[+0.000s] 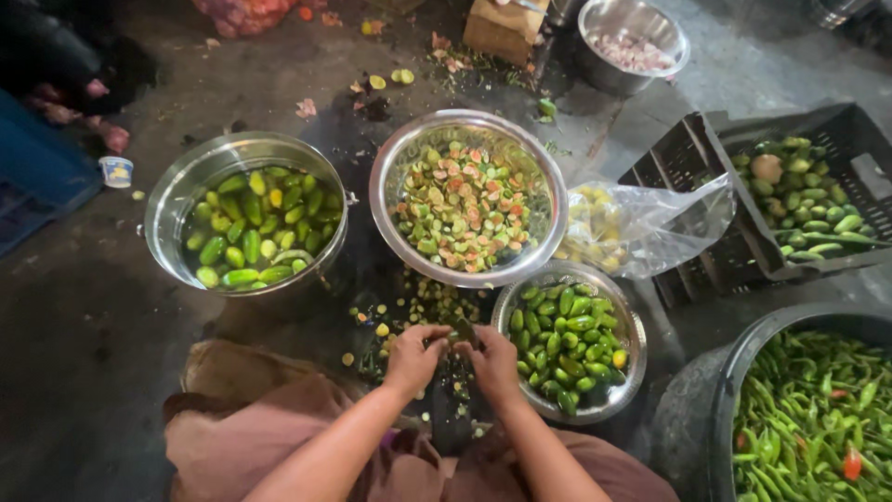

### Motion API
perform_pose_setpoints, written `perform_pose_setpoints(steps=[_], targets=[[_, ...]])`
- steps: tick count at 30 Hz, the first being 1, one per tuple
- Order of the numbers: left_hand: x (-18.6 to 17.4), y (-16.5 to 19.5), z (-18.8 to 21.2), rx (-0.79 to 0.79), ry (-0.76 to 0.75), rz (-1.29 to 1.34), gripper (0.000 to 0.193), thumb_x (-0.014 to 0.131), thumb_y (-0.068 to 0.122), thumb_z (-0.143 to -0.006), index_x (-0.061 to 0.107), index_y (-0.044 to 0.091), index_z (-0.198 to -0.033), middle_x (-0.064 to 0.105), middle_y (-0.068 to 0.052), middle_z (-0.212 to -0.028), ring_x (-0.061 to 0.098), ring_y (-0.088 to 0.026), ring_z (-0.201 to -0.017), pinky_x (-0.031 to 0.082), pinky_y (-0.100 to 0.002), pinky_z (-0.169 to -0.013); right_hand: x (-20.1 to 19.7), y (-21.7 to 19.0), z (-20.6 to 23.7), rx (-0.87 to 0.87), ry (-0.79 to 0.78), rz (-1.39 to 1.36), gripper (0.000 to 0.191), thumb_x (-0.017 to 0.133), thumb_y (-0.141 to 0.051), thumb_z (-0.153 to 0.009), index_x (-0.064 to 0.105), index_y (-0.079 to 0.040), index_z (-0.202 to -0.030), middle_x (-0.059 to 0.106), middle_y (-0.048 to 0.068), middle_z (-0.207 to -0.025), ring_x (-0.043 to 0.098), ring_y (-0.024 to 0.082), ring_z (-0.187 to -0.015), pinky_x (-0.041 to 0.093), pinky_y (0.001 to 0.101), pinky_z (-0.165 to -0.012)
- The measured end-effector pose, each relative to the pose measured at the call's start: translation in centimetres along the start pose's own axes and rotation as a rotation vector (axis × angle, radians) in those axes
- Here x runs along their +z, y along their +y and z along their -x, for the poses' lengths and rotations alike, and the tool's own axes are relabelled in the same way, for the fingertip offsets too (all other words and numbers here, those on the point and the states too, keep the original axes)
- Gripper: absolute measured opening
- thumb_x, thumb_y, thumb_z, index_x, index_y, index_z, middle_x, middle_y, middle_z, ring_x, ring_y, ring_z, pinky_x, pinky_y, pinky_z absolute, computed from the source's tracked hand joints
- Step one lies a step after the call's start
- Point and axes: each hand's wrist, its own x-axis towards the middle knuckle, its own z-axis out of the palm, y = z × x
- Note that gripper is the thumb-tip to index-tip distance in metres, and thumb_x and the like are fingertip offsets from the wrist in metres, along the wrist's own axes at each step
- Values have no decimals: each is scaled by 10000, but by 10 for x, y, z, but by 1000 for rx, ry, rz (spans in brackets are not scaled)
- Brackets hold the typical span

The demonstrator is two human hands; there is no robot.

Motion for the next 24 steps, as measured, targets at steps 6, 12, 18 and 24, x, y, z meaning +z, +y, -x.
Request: perform_pose_setpoints(steps=[6,12,18,24], targets=[[-4,-3,-10,61,26,-103,235,762,144,-862,795,87,-1087,797,-106,-975,747,-204,-893,572,-328,-805,7,13,-4,-207,20,75,384,786,-43,-850,690,10,-1218,734,141,-1064,695,169,-932,549,305,-793],[-16,15,18,-4,-151,123,286,758,137,-854,776,87,-1135,794,-85,-1005,722,-189,-899,564,-313,-820,-11,-3,14,191,-212,-411,300,771,-11,-834,740,-22,-1132,771,3,-960,689,65,-841,552,237,-763],[-12,24,22,176,-42,41,258,765,117,-844,789,76,-1098,776,-100,-997,740,-185,-939,551,-305,-840,-9,-17,19,229,-85,-388,309,793,-19,-838,735,-16,-1142,743,8,-917,654,84,-802,541,264,-739],[-4,12,5,127,46,-3,232,766,129,-854,785,80,-1080,761,-103,-965,740,-193,-855,565,-306,-758,1,-16,8,-101,27,26,336,805,-50,-834,719,-20,-1157,735,100,-995,694,133,-875,548,311,-784]])
